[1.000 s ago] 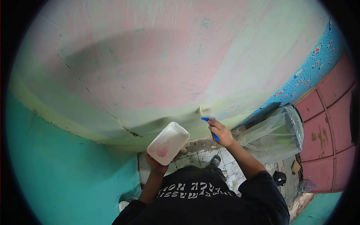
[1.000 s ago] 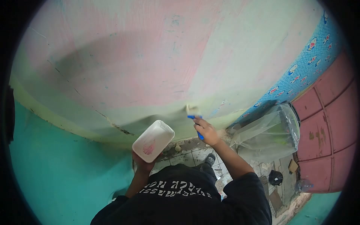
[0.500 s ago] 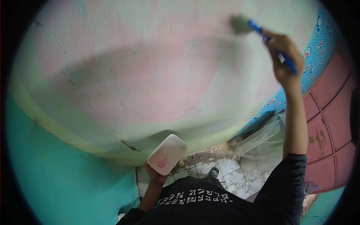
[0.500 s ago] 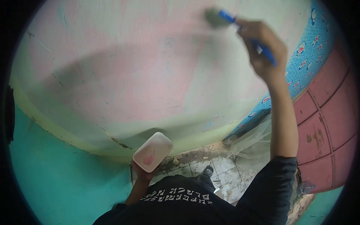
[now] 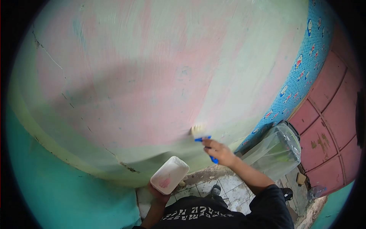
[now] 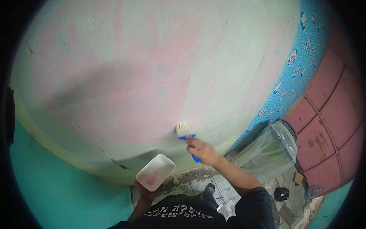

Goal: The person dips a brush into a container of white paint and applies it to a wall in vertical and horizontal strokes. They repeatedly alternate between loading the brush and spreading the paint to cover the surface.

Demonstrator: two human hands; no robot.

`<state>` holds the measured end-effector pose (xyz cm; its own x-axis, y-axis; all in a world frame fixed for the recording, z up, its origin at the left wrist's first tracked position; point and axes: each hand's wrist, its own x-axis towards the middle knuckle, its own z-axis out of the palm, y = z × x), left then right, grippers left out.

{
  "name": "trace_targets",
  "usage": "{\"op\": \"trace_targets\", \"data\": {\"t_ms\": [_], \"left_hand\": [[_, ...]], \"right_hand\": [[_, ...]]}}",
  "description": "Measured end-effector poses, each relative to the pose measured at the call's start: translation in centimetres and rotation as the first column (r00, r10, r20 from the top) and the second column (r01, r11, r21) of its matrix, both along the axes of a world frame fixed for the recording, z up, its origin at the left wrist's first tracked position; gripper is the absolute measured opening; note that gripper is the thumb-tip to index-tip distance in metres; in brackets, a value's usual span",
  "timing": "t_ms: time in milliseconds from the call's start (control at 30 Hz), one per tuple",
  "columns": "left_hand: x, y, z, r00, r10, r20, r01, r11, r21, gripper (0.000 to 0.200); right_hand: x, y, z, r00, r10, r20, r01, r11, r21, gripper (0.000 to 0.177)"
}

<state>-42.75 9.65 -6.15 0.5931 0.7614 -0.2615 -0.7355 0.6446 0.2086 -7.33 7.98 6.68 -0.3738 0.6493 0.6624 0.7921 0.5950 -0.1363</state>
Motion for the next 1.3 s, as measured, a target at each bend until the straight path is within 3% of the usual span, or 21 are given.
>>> {"op": "trace_targets", "data": {"t_ms": [67, 167, 233, 367, 433, 500, 600, 700, 767, 833, 867, 933, 1000, 1033, 1167, 1233, 1300], "left_hand": [[0.3, -0.4, 0.5, 1.000, -0.002, 0.007, 0.002, 1.000, 0.014, 0.080], [0.8, -0.3, 0.1, 1.000, -0.015, 0.011, 0.015, 1.000, 0.021, 0.079], [1.1, -0.2, 0.0, 1.000, -0.027, 0.011, 0.026, 0.999, 0.031, 0.079], [2.0, -0.8, 0.7, 0.997, 0.001, -0.075, -0.001, 1.000, 0.007, 0.080], [2.7, -1.7, 1.3, 0.991, 0.032, -0.126, -0.034, 0.999, -0.015, 0.080], [3.7, -2.5, 2.2, 0.987, 0.056, -0.150, -0.058, 0.998, -0.006, 0.080], [4.6, -2.4, 0.8, 0.999, 0.037, -0.037, -0.033, 0.994, 0.101, 0.079], [5.9, -2.8, 0.7, 0.997, 0.075, -0.001, -0.075, 0.995, 0.071, 0.080], [7.8, -3.9, 4.1, 0.901, 0.262, -0.346, -0.119, 0.916, 0.383, 0.080], [9.4, -5.6, 6.4, 0.749, 0.437, -0.498, -0.075, 0.803, 0.591, 0.081], [10.1, -6.3, 7.0, 0.703, 0.495, -0.511, -0.055, 0.754, 0.654, 0.082], [11.1, -6.8, 5.6, 0.805, 0.418, -0.421, -0.141, 0.824, 0.549, 0.083], [10.5, -6.4, 0.6, 0.975, 0.212, -0.071, -0.201, 0.970, 0.135, 0.085], [10.7, -6.7, 0.2, 0.978, 0.204, -0.048, -0.194, 0.969, 0.150, 0.086], [11.9, -7.3, -1.3, 0.983, 0.182, 0.009, -0.181, 0.972, 0.147, 0.089], [12.8, -7.5, -1.5, 0.978, 0.209, -0.011, -0.206, 0.970, 0.130, 0.090], [13.8, -8.2, -1.2, 0.963, 0.262, -0.064, -0.253, 0.960, 0.122, 0.091]], "right_hand": [[0.0, -0.1, -0.6, 0.998, 0.049, -0.041, -0.055, 0.986, -0.160, 0.025], [2.5, 0.5, 5.6, 0.999, 0.034, -0.005, -0.034, 0.989, -0.145, 0.031], [5.5, 1.2, 11.7, 0.996, 0.044, -0.078, -0.048, 0.998, -0.049, 0.029], [9.2, 0.4, 27.2, 0.990, -0.096, -0.105, 0.125, 0.939, 0.319, 0.019], [9.3, 0.2, 33.2, 0.959, -0.247, -0.140, 0.279, 0.727, 0.628, 0.013], [11.8, 2.0, 37.6, 0.996, -0.037, -0.081, 0.088, 0.547, 0.832, 0.013], [12.7, 2.9, 37.2, 0.970, -0.078, -0.232, 0.235, 0.564, 0.792, 0.014], [12.7, 3.0, 30.9, 0.986, -0.165, 0.026, 0.094, 0.678, 0.729, 0.023], [13.3, 3.3, 22.5, 0.962, -0.219, 0.160, 0.076, 0.783, 0.617, 0.018], [12.0, 1.9, 14.1, 0.969, -0.121, 0.215, 0.020, 0.908, 0.419, 0.017], [11.5, 1.2, 10.4, 0.978, -0.019, 0.210, -0.048, 0.950, 0.308, 0.021], [10.3, -0.4, 5.6, 0.964, 0.095, 0.249, -0.121, 0.988, 0.091, 0.035], [11.0, 0.1, 5.6, 0.977, 0.152, 0.151, -0.140, 0.986, -0.086, 0.034], [10.9, 0.2, 6.5, 0.980, 0.171, 0.098, -0.153, 0.973, -0.171, 0.034], [14.4, 2.6, 19.7, 0.947, 0.319, -0.049, -0.312, 0.943, 0.116, 0.029], [15.9, 2.1, 27.8, 0.971, 0.233, -0.046, -0.223, 0.960, 0.169, 0.023], [17.7, 2.3, 35.0, 0.978, 0.207, -0.024, -0.179, 0.893, 0.413, 0.016]]}}
